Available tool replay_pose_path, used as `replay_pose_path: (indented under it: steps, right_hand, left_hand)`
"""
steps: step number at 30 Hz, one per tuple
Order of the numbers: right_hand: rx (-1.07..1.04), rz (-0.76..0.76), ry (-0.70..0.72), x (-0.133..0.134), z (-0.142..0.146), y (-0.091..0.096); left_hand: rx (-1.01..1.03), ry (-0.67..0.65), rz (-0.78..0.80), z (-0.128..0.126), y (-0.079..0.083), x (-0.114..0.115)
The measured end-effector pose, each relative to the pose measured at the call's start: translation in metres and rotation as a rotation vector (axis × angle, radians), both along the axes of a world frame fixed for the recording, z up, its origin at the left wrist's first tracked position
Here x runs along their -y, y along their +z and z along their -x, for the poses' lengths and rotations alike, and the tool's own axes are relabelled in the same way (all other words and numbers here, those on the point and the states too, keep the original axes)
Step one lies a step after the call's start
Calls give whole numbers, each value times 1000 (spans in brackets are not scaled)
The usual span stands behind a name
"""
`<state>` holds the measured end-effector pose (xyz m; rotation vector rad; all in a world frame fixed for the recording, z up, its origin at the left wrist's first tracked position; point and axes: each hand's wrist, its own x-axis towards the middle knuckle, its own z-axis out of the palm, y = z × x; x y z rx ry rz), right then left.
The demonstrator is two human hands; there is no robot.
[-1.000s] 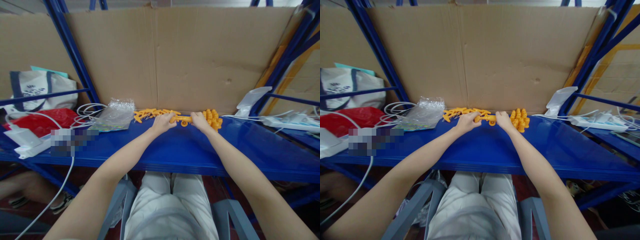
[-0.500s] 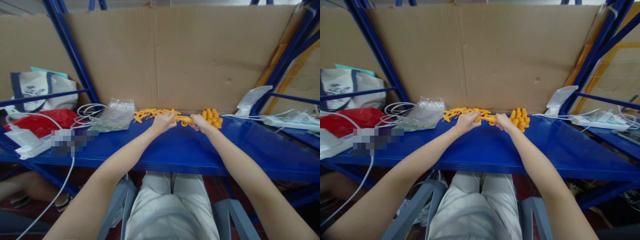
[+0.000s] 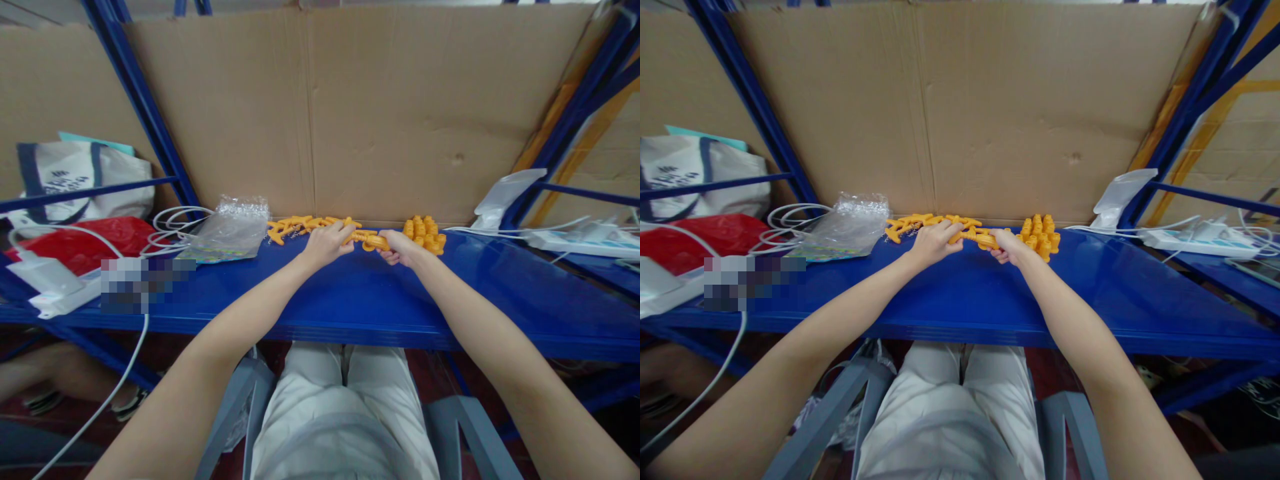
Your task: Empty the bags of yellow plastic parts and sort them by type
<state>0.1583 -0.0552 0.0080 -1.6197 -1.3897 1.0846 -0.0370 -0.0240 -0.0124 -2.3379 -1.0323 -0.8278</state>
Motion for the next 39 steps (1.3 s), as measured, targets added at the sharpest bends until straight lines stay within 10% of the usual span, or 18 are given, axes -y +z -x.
replay_pose_path:
  steps: [8, 13, 19, 26, 39]
  right_hand:
    - [-339, 49, 130, 1, -7, 10]
    - [-365, -147, -38, -4, -7, 7]
    - [203, -565, -300, -24, -20, -15]
    - [968, -646, -169, -28, -21, -27]
    - [1249, -572, -43, -34, -14, -39]
  left_hand:
    - [171, 15, 203, -2, -11, -19]
    - [166, -64, 294, 6, -15, -29]
    - [17, -105, 387, 12, -25, -44]
    - [-104, 107, 608, 10, -36, -55]
    - [-109, 173, 630, 10, -39, -66]
